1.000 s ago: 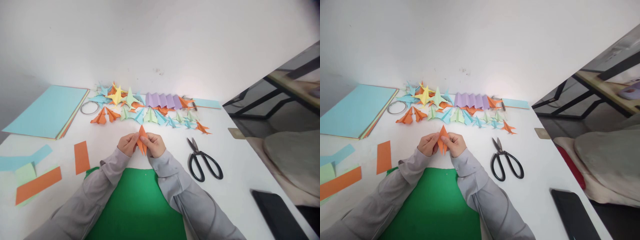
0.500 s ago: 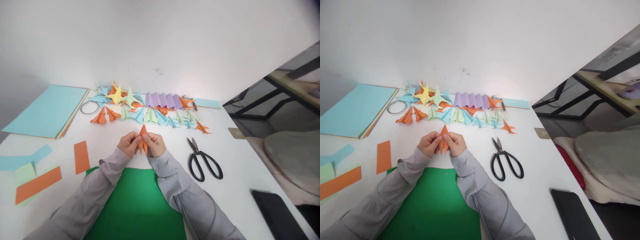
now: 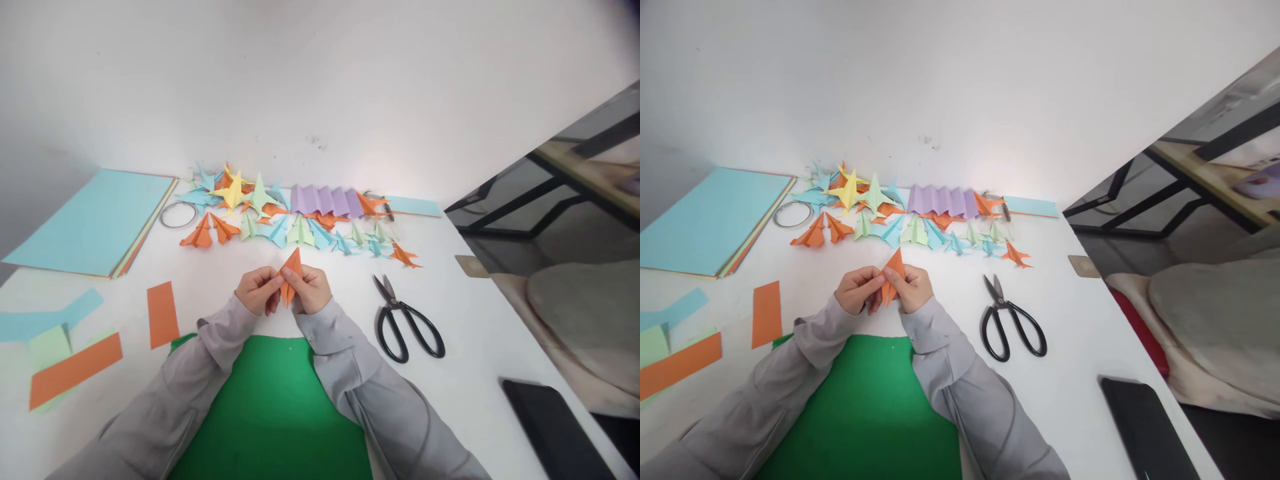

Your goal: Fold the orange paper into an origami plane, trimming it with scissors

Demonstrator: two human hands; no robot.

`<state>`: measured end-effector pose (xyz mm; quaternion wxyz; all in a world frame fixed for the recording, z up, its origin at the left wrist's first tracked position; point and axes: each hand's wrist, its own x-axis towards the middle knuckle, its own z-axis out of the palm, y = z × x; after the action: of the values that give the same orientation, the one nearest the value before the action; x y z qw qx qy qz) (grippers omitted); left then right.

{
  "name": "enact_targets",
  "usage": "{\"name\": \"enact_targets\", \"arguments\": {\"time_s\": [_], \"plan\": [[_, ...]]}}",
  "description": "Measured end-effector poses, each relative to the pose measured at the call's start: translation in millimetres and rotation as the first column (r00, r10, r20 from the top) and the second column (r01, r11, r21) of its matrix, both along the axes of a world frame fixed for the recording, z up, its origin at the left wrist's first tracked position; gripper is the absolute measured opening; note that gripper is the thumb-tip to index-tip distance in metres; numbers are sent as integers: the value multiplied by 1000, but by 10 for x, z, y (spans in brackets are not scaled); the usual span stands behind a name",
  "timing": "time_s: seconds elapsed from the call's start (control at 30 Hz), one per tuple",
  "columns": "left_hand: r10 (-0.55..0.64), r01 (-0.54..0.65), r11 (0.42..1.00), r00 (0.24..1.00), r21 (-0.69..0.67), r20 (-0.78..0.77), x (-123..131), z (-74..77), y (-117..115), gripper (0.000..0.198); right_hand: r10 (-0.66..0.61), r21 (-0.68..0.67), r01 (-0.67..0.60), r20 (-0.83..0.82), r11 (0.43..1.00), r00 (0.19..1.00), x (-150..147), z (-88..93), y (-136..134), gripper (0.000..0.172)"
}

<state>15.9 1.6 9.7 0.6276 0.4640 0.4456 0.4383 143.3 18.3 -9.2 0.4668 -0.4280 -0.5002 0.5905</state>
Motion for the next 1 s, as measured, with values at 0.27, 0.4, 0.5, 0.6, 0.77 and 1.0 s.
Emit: {"name": "enact_targets", "arguments": {"time_s": [0.27, 0.4, 0.5, 0.6, 0.77, 1.0], "plan": [[-87, 75, 990, 991, -118, -98, 92, 37, -60, 38, -177, -58, 172, -101, 983, 979, -13, 13, 25, 40], [-111, 98, 986, 990, -132, -91, 88, 2, -50, 39, -140, -81, 133, -88, 988, 986, 2, 3, 44, 37], [-146, 131, 982, 984, -137, -104, 84, -2, -54, 37, -107, -95, 100, -74, 991, 992, 9, 19, 45, 37], [-147, 133, 983, 983, -126, -109, 88, 13, -61, 32, -129, -123, 115, -105, 986, 986, 6, 30, 45, 38], [-120, 106, 991, 979, -85, -168, 101, 26, -73, 28, -167, -172, 138, -167, 975, 972, -4, 26, 53, 42], [-152, 138, 986, 975, -98, -160, 82, 35, -88, 34, -183, -160, 156, -165, 975, 969, -11, 40, 58, 45]]}}
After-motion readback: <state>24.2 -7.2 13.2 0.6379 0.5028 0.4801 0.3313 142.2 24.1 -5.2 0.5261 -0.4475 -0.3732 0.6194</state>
